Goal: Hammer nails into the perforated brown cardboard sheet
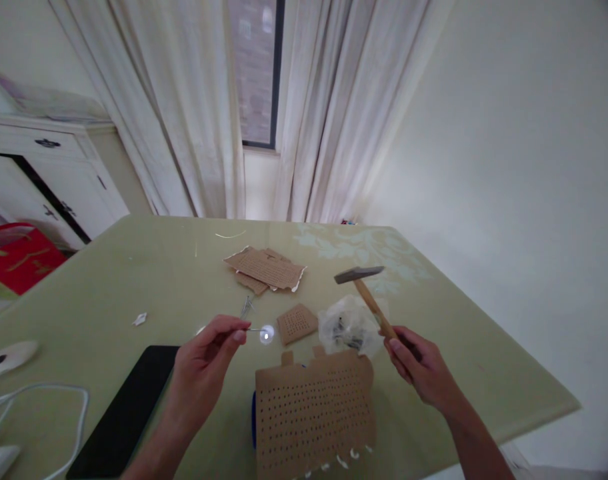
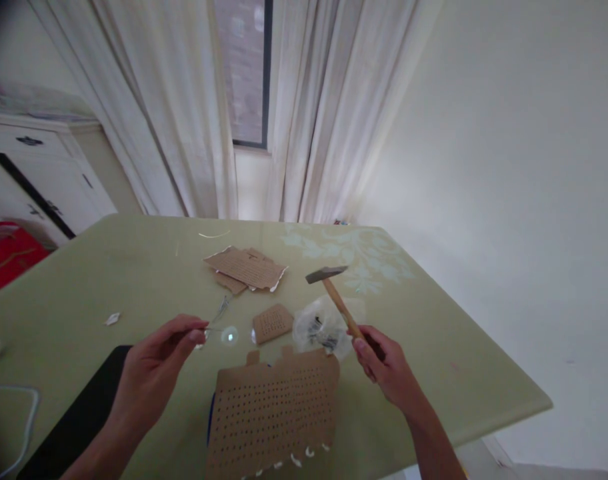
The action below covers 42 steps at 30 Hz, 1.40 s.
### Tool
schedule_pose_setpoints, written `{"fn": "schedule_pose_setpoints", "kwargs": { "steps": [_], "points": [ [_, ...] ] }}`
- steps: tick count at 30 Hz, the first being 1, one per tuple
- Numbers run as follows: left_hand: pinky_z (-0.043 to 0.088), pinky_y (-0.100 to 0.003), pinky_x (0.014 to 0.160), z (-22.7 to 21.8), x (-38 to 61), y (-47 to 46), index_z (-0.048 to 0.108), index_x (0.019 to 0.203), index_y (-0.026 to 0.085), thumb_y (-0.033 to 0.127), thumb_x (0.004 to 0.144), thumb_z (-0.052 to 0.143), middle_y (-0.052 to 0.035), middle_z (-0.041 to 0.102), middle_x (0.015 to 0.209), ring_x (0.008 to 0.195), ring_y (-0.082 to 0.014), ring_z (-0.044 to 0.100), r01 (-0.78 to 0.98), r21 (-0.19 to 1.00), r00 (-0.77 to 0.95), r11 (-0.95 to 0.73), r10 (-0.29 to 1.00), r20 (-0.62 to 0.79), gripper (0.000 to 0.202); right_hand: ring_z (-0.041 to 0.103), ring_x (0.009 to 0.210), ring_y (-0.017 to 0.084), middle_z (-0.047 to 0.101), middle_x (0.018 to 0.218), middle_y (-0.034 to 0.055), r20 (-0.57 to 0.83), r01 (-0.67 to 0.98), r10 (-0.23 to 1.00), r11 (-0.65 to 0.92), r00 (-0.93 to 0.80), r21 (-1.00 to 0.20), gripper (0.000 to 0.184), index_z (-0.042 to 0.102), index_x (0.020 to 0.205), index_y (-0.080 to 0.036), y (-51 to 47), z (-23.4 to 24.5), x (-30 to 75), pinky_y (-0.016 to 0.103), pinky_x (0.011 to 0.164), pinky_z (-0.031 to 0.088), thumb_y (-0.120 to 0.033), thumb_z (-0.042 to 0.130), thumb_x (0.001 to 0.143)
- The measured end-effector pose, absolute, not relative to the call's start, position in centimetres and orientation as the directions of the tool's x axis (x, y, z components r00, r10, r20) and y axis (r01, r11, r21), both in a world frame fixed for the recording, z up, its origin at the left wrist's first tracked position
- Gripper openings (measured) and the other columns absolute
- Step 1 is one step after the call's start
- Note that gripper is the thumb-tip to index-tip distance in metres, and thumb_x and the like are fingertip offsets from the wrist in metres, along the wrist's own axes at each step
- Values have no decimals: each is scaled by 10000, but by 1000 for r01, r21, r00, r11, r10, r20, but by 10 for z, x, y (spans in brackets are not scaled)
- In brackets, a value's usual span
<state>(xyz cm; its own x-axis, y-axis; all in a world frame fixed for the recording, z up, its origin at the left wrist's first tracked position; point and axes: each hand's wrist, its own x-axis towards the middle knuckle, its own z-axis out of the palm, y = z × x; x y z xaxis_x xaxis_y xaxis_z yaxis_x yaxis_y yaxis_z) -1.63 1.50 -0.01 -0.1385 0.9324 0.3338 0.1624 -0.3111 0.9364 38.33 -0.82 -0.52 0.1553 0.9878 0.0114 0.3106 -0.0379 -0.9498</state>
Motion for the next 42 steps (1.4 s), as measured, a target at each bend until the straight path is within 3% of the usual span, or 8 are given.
{"fn": "schedule_pose_setpoints", "kwargs": {
  "steps": [7, 11, 14, 20, 24, 27, 30, 42],
  "points": [
    [628, -284, 854, -17, -13, 18, 761, 1006, 226, 364, 1048, 624, -23, 726, 962, 933, -184, 735, 5, 967, 15, -254, 967, 254, 199, 389, 308, 89, 557, 570, -76, -44, 188, 995, -60, 90, -980, 489, 669, 1004, -215, -25, 30, 358, 220, 323, 331, -692, 726, 911],
    [636, -308, 893, -28, -13, 14, 808, 1063, 245, 359, 1071, 606, -41, 661, 1047, 1004, -193, 705, -80, 959, 83, -271, 957, 278, 231, 455, 429, 119, 488, 558, -82, -2, 478, 1000, 9, -23, -878, 463, 716, 1070, -204, -40, 45, 348, 226, 442, 397, -655, 643, 994],
    [594, -227, 793, -35, -13, 10, 798, 1021, 249, 337, 1067, 628, -18, 639, 965, 862, -142, 670, -73, 942, 36, -327, 943, 330, 197, 651, 668, 190, 677, 719, -3, -22, 697, 975, 141, -220, -703, 379, 764, 1092, -241, -55, 55, 338, 267, 645, 521, -581, 605, 1040],
    [605, -210, 731, -36, -12, 7, 771, 1276, 323, 343, 976, 764, -44, 769, 1112, 811, -137, 713, -53, 972, 15, -229, 973, 230, 300, 777, 998, 283, 836, 1120, 47, -268, 798, 880, 180, -391, -575, 362, 691, 1411, -348, -70, 59, 314, 346, 874, 579, -420, 568, 1078],
    [628, -246, 818, -35, -8, 7, 853, 1028, 267, 339, 965, 756, -94, 769, 1253, 997, -196, 748, -3, 969, 66, -248, 967, 247, 136, 797, 989, 282, 846, 1153, 54, -233, 811, 882, 236, -410, -535, 376, 681, 1435, -334, -70, 51, 309, 340, 880, 592, -387, 579, 1076],
    [614, -221, 778, -38, -4, 6, 815, 900, 239, 298, 960, 747, -55, 778, 1010, 921, -181, 741, -8, 962, 53, -275, 960, 275, 108, 807, 969, 268, 847, 1167, 50, -220, 816, 876, 271, -429, -511, 377, 676, 1433, -328, -69, 46, 309, 323, 859, 596, -318, 590, 1066],
    [597, -208, 737, -42, 0, 3, 782, 885, 230, 295, 965, 728, -15, 755, 851, 811, -162, 728, 8, 967, 52, -256, 965, 255, 116, 812, 929, 253, 854, 1119, 44, -221, 814, 869, 286, -442, -505, 349, 689, 1400, -320, -69, 42, 310, 303, 821, 597, -293, 580, 1069],
    [573, -283, 837, -49, 3, -9, 792, 947, 247, 411, 1006, 660, -19, 813, 944, 924, -216, 760, 162, 980, 150, -114, 985, 89, 219, 811, 891, 244, 854, 1077, 33, -217, 833, 867, 317, -448, -454, 322, 689, 1349, -310, -70, 33, 310, 281, 781, 572, -245, 603, 1045]
  ]
}}
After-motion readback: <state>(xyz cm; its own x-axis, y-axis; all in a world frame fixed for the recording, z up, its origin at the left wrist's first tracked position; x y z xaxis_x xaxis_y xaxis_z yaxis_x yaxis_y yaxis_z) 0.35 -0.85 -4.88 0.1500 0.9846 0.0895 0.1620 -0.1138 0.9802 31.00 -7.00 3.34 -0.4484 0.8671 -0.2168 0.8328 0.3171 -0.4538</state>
